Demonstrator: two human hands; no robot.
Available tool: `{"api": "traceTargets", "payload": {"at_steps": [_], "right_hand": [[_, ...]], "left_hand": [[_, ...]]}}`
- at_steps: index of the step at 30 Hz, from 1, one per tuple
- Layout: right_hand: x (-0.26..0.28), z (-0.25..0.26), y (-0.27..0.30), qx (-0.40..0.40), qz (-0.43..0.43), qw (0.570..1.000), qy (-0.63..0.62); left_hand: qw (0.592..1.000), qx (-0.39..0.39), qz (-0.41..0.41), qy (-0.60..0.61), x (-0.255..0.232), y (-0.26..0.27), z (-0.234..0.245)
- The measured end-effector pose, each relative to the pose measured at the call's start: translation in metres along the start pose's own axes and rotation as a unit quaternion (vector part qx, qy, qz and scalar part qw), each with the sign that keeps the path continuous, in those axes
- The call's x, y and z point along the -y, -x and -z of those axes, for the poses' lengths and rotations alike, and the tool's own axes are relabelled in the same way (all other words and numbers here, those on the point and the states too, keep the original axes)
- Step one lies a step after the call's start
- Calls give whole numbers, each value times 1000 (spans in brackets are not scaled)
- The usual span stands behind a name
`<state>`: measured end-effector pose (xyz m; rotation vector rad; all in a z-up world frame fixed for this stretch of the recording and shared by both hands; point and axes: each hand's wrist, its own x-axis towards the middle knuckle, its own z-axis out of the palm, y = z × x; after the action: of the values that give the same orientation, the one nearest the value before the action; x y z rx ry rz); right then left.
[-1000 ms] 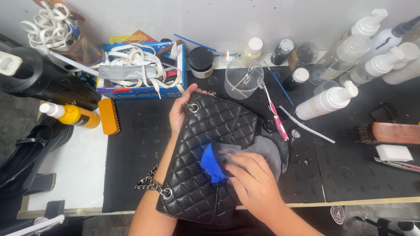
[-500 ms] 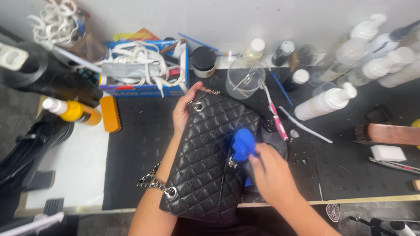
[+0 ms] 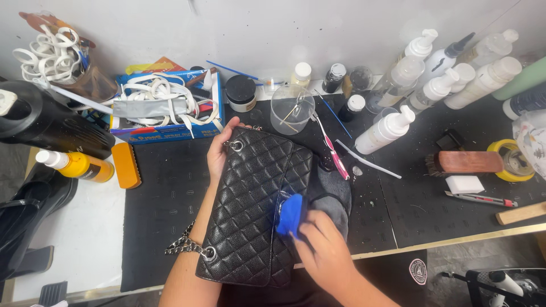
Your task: The person cleans a black quilted handbag by applying a white foaming cleaner and scrubbing the surface with a toothbrush. They wipe the foam off with a blue cloth, then repeat the process on the back of the bag, focusing on the metal hardware and chain strap.
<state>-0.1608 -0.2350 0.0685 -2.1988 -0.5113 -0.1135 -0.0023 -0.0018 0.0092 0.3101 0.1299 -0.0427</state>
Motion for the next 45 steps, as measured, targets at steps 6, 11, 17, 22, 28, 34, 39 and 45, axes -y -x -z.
{"api": "traceTargets", "payload": {"at_steps": [6,11,17,22,28,34,39,45], "right_hand": [[6,-6,-3,-17,8,997,71],[2,-4,5,-24,34,998,48],[12,0,4,4,103,990,91],[22,-10,-17,-24,72,987,140],[18,5,-28,-30,123,986,111],[9,6,-49,1,143,986,82],[-11,6,-36,33,211,977,28],[-54,28,-22,23,32,999,-10]], "left_hand": [[1000,23,5,7,0,0,0],[1000,-10,25,2,3,0,-1],[999,-20,25,22,1,1,-3],[999,-15,26,23,2,2,0],[999,12,32,9,3,2,3],[999,29,24,9,2,-3,8],[1000,-15,26,0,0,-2,8],[999,28,14,-24,2,-2,4]]}}
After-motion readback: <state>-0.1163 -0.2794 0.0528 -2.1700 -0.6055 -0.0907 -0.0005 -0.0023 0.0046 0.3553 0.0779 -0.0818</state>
